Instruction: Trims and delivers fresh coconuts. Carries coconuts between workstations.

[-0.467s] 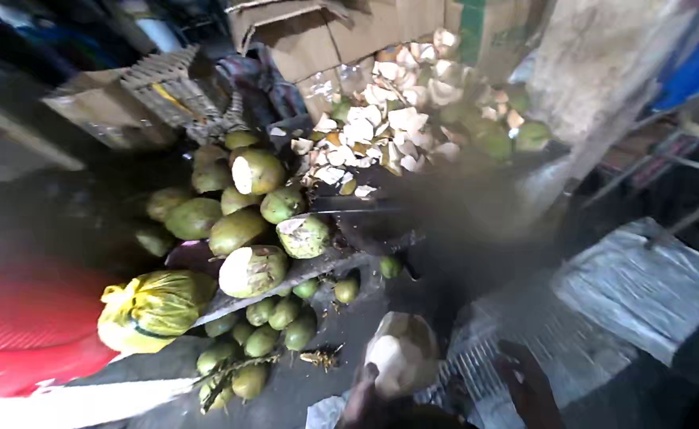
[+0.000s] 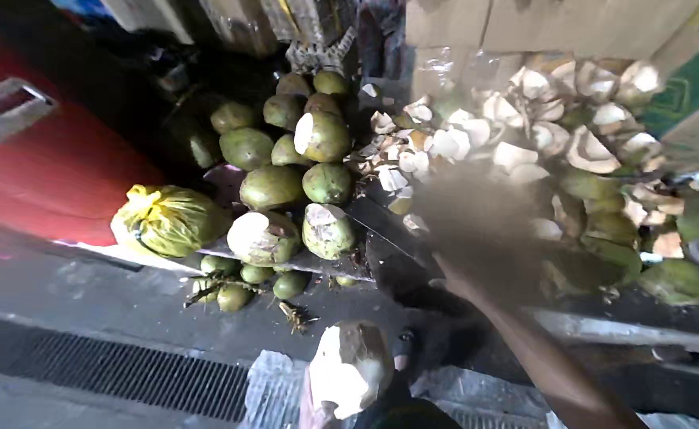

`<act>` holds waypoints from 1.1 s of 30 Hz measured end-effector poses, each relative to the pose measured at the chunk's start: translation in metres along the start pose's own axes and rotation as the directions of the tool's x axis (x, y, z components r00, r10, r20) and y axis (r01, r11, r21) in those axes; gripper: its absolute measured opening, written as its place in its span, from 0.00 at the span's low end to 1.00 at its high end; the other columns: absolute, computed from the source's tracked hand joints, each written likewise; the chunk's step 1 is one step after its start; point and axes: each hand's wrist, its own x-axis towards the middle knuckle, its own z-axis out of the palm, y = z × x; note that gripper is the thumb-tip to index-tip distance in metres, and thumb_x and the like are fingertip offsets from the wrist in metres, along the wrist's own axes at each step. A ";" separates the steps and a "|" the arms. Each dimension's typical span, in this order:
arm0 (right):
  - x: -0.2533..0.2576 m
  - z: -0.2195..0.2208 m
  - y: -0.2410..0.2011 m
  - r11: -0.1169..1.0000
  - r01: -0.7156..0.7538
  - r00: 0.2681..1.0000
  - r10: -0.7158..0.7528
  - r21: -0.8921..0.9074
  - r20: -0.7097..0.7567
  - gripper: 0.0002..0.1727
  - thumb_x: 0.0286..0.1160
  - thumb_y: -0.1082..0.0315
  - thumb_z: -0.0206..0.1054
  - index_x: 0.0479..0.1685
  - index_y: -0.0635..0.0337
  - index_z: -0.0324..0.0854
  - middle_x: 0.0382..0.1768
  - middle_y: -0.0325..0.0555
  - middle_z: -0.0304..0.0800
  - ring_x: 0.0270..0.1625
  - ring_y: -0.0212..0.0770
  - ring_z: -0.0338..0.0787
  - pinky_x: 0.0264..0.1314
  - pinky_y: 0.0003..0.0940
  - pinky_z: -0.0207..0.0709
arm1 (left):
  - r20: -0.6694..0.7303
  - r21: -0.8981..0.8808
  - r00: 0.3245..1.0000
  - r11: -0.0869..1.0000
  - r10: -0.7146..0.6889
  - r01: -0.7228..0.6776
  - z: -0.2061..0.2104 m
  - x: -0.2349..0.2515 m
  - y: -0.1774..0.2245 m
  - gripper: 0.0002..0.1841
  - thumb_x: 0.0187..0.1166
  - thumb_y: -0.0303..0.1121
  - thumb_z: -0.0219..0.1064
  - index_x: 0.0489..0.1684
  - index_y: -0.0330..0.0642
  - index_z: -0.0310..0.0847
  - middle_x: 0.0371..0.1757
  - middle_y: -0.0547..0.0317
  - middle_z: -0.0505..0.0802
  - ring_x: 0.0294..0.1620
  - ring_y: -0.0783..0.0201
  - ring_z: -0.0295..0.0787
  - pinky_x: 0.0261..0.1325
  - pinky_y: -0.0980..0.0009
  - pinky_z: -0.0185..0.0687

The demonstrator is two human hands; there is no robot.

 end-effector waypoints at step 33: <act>0.062 -0.072 0.113 0.422 0.107 0.935 -0.351 0.900 0.053 0.26 0.89 0.48 0.57 0.70 0.60 0.72 0.22 0.43 0.79 0.17 0.37 0.80 0.21 0.34 0.81 | -0.413 0.815 0.798 0.569 0.439 0.109 0.312 0.201 -0.018 0.31 0.84 0.56 0.58 0.78 0.46 0.74 0.73 0.33 0.80 0.73 0.35 0.77 0.76 0.37 0.68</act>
